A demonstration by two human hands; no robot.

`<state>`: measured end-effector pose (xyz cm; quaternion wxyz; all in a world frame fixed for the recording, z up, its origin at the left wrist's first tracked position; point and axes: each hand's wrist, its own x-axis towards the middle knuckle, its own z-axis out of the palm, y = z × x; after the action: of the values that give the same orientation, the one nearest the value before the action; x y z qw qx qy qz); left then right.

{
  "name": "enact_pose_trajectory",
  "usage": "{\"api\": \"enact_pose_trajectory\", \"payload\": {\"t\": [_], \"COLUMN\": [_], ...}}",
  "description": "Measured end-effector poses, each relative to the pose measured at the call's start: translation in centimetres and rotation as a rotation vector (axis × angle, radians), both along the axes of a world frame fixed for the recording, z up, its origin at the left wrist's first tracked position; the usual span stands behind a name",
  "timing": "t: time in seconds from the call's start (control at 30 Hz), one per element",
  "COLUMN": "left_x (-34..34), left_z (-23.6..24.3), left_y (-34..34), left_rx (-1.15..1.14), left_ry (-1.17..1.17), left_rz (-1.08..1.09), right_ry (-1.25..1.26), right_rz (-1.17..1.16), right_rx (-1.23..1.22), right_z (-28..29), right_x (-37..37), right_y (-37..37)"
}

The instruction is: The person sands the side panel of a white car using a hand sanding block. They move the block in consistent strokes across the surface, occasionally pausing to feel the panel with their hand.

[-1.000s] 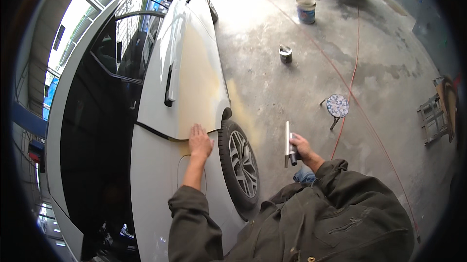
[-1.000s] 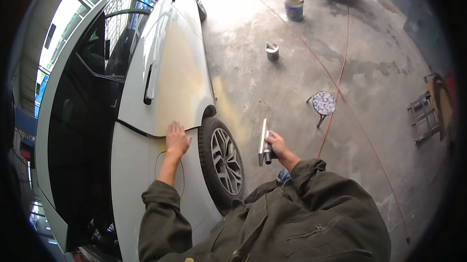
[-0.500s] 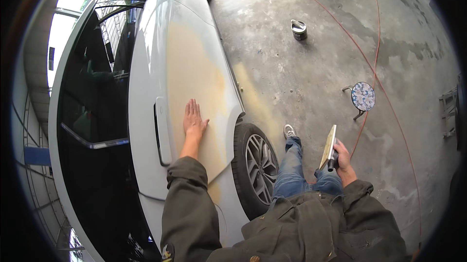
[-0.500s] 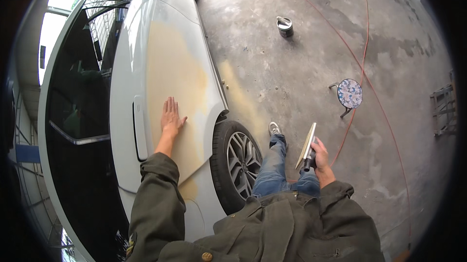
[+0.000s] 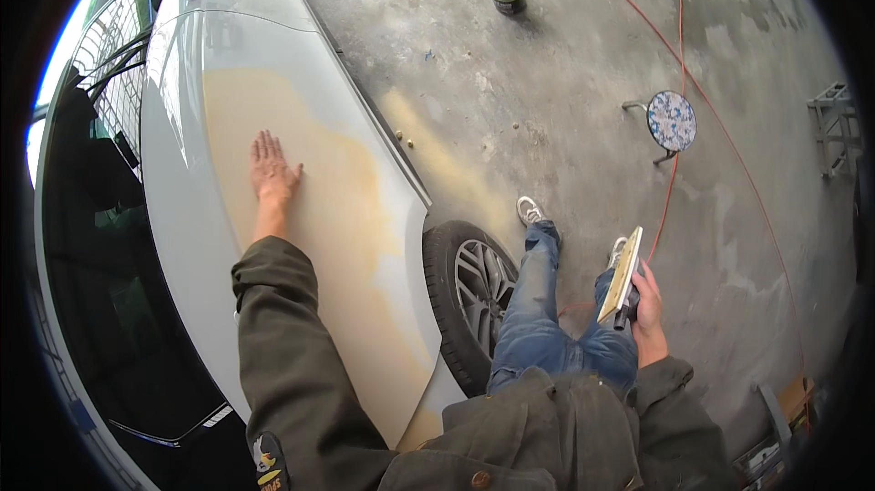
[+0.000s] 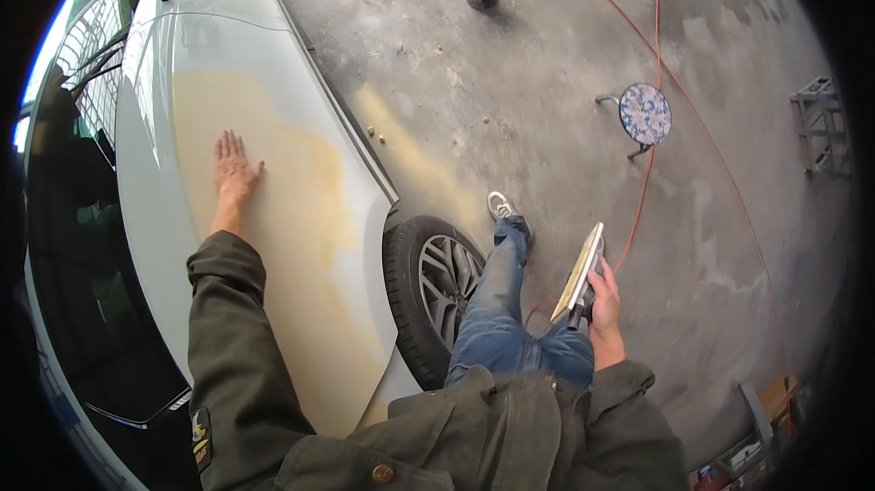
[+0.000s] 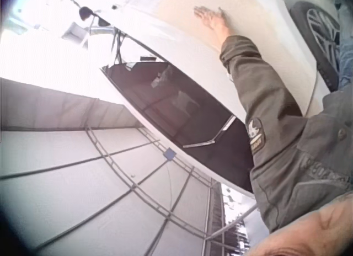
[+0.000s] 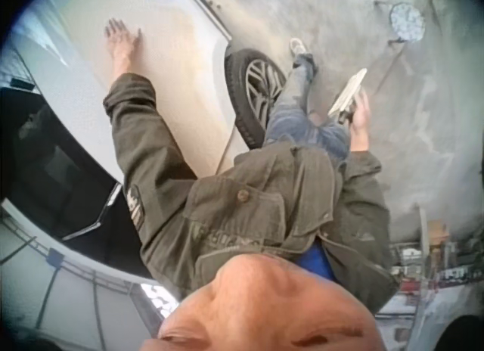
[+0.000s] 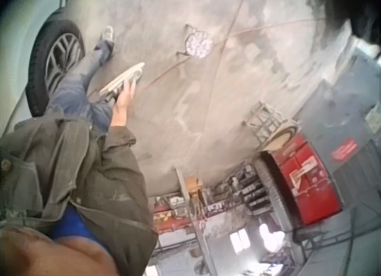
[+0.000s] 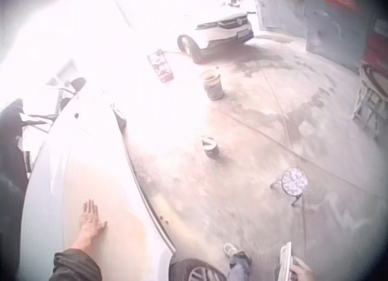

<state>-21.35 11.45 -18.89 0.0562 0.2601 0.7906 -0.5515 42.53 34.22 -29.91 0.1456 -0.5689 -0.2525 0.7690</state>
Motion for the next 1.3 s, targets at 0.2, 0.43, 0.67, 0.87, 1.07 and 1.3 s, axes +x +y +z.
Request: {"api": "enact_pose_trajectory", "payload": {"t": [0.2,0.43,0.67,0.87,1.07,1.3], "left_x": [5.4,13.2,6.5,-6.9,-16.8,-20.0], "left_z": [3.7,3.4,4.2,-3.0,-1.1,-1.4], "left_y": [0.4,-4.3,-3.0,1.2,5.3,6.1], "left_rx": [0.025,0.156,0.155,0.214,0.108,0.241], "left_ry": [0.047,0.088,0.154,0.116,0.185,0.152], "left_rz": [0.023,-0.003,-0.004,0.041,0.034,0.054], "right_ry": [0.064,0.186,0.152,-0.081,0.059,-0.155], "right_rz": [0.068,0.157,0.106,0.129,0.058,0.308], "right_rx": [0.018,0.090,0.094,0.133,-0.058,0.147], "right_z": [-0.1,-1.1,-6.2,-11.0,-20.0,-16.0], "right_x": [-0.7,1.1,1.2,-1.1,-6.5,-9.5], "right_y": [0.0,2.1,1.2,0.5,-4.0,-4.0]}}
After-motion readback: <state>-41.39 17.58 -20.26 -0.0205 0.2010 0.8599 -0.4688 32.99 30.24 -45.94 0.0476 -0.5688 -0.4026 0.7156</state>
